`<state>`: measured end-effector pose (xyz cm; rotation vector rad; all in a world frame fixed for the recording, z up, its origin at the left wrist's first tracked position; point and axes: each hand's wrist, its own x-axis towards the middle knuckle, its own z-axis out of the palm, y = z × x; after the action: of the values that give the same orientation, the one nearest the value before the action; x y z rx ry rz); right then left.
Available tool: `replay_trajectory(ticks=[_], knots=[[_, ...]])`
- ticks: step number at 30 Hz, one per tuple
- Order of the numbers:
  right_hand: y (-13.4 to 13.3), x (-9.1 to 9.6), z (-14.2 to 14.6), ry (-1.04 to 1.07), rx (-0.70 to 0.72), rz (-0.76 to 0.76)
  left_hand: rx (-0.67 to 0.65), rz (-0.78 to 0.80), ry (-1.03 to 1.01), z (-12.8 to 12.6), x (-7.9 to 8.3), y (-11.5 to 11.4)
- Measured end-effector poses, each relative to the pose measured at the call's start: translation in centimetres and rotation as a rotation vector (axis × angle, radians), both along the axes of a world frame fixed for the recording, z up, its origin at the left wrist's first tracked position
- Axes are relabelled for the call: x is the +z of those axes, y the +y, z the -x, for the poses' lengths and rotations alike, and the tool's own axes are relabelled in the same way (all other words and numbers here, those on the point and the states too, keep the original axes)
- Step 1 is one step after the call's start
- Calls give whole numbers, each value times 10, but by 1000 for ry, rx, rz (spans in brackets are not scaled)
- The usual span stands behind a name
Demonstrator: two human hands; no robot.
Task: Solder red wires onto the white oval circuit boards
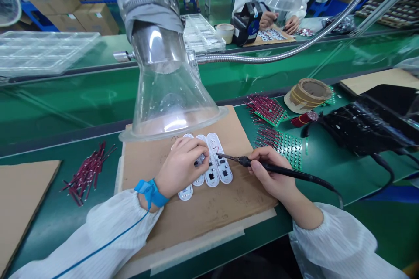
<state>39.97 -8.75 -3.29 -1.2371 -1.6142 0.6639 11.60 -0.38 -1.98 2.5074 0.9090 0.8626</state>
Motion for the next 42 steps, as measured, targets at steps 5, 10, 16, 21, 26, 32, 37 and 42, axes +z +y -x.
replay_trajectory(ticks=[5,10,16,21,26,32,37,42], knots=[[1,2,1,-14,0,-7,-9,-13,0,0,-1,0],[2,1,0,-23,4,6,-17,-36,10,0,3,0],[1,0,-2,2,12,-10,21,-70,3,19,14,0],[6,19,9,190,-68,-70,27,-51,-25,32,8,0],[20,21,27,256,-95,-84,20,-31,-41,29,3,-1],[18,1,25,105,-79,10,12,-2,-62,26,0,0],[19,2,25,50,-31,7,16,10,-62,23,-1,0],[20,5,26,21,6,-9,14,19,-54,22,-1,1]])
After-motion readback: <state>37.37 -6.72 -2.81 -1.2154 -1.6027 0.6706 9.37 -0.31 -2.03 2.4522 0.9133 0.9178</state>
